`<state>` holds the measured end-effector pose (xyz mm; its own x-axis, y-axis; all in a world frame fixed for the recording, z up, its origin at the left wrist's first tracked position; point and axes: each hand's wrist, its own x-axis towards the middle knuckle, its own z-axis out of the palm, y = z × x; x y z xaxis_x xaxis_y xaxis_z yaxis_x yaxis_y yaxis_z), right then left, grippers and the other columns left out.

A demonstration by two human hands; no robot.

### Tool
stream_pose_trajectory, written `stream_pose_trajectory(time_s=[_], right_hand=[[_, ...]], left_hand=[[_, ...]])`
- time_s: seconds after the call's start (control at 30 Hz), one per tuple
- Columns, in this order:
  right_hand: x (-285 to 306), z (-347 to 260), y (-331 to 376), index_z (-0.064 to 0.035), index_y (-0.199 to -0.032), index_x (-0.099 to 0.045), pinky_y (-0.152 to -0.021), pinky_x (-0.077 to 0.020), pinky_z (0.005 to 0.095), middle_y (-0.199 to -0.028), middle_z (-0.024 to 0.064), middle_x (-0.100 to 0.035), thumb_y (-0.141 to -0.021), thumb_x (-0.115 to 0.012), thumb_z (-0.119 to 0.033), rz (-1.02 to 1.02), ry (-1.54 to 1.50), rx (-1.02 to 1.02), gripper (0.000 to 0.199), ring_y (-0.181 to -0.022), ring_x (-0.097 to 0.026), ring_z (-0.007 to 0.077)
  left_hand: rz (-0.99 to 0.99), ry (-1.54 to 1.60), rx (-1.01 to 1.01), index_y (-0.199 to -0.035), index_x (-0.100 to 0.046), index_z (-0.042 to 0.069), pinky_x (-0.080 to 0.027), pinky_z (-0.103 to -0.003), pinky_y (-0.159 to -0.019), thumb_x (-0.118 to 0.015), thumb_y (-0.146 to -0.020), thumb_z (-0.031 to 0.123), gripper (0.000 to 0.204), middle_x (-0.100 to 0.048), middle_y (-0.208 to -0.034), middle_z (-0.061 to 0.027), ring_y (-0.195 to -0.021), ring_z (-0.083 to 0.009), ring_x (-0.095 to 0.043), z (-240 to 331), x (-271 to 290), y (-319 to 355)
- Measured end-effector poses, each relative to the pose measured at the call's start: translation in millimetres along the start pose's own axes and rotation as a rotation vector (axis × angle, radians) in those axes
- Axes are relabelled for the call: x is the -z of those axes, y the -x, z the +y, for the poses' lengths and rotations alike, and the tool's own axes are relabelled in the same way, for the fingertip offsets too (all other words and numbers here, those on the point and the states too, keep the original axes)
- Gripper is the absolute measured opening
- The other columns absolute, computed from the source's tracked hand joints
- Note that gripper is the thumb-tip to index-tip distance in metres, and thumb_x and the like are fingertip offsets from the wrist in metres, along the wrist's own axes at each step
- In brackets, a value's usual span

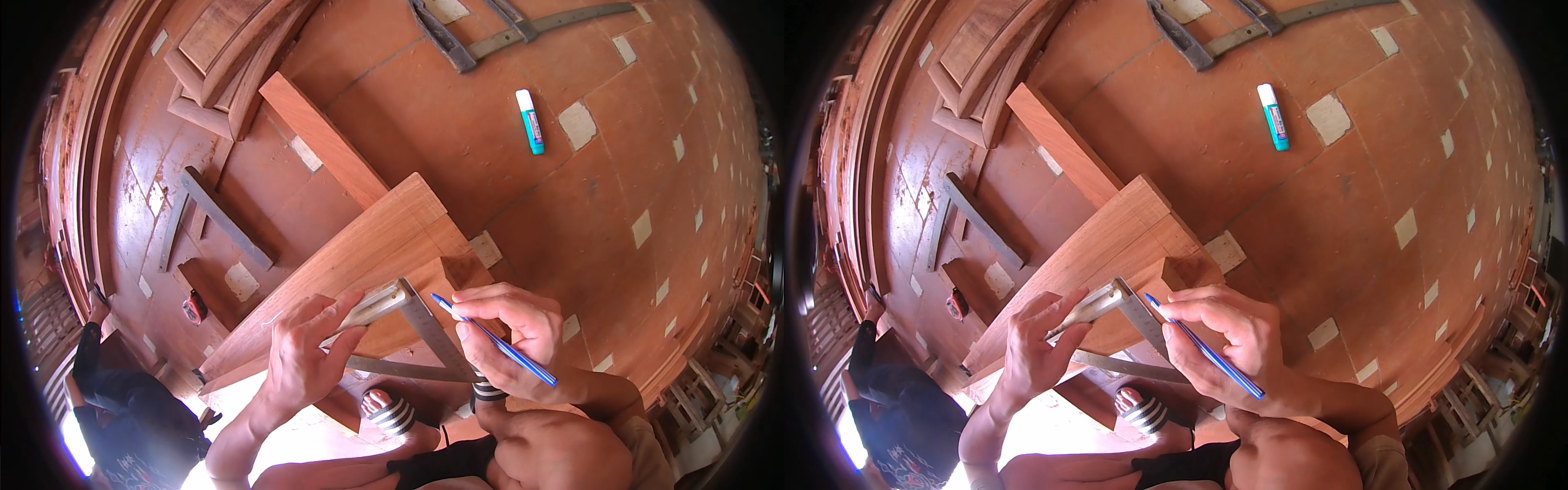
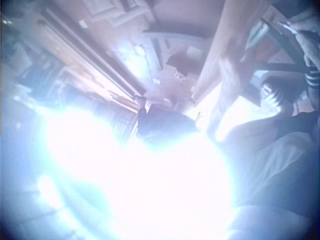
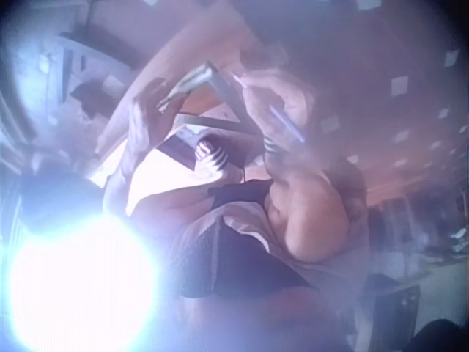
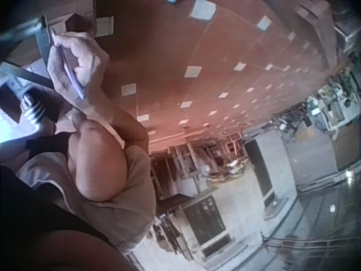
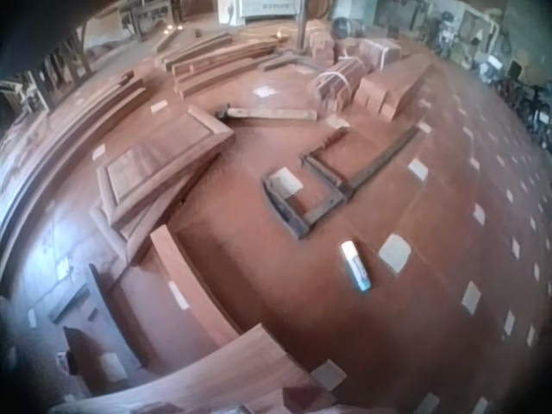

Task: The person measures and marks a wooden plank using a tape measure, ruler, and set square. They repeatedly reposition the tools to draw straight lines and mark measurement points on the wood surface.

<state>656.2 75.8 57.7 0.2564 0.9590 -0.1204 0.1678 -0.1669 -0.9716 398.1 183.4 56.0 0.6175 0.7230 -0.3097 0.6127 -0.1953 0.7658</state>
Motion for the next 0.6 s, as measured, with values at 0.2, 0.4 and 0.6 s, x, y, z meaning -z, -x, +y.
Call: stream_pose_trajectory(time_s=[0.2,0.4,0.6], right_hand=[[-1.5,2.1,-3.1,0.0022,-0.105,-0.08,-0.082,-0.0622,0.035,-0.098,0.0175,-0.079,-0.085,-0.081,0.004,-0.022,0.039,0.029,0.02,-0.096,-0.079,0.0279],[-2.6,0.4,-5.3,0.0022,-0.106,-0.08,-0.081,-0.0618,0.0344,-0.098,0.016,-0.079,-0.084,-0.081,0.007,-0.027,0.066,0.035,0.023,-0.094,-0.078,0.0264],[-3.9,-0.3,-6.8,0.0022,-0.107,-0.081,-0.078,-0.0613,0.0334,-0.098,0.0154,-0.079,-0.084,-0.081,0.008,-0.032,0.068,0.048,0.023,-0.093,-0.078,0.0249]], left_hand=[[-0.041,-0.002,0.058,-0.132,-0.077,0.003,-0.057,-0.042,-0.071,-0.085,-0.086,0.005,0.047,-0.074,-0.093,-0.018,-0.08,-0.0343,-0.072,1.0,0.2,-0.7],[-0.053,0.008,0.041,-0.132,-0.077,0.003,-0.058,-0.041,-0.071,-0.086,-0.086,0.005,0.048,-0.074,-0.094,-0.0179,-0.081,-0.0343,-0.073,1.9,2.5,-3.2],[-0.068,0.036,0.076,-0.132,-0.077,0.002,-0.059,-0.041,-0.072,-0.086,-0.086,0.005,0.047,-0.075,-0.095,-0.0183,-0.082,-0.034,-0.074,2.8,3.3,-3.0]])
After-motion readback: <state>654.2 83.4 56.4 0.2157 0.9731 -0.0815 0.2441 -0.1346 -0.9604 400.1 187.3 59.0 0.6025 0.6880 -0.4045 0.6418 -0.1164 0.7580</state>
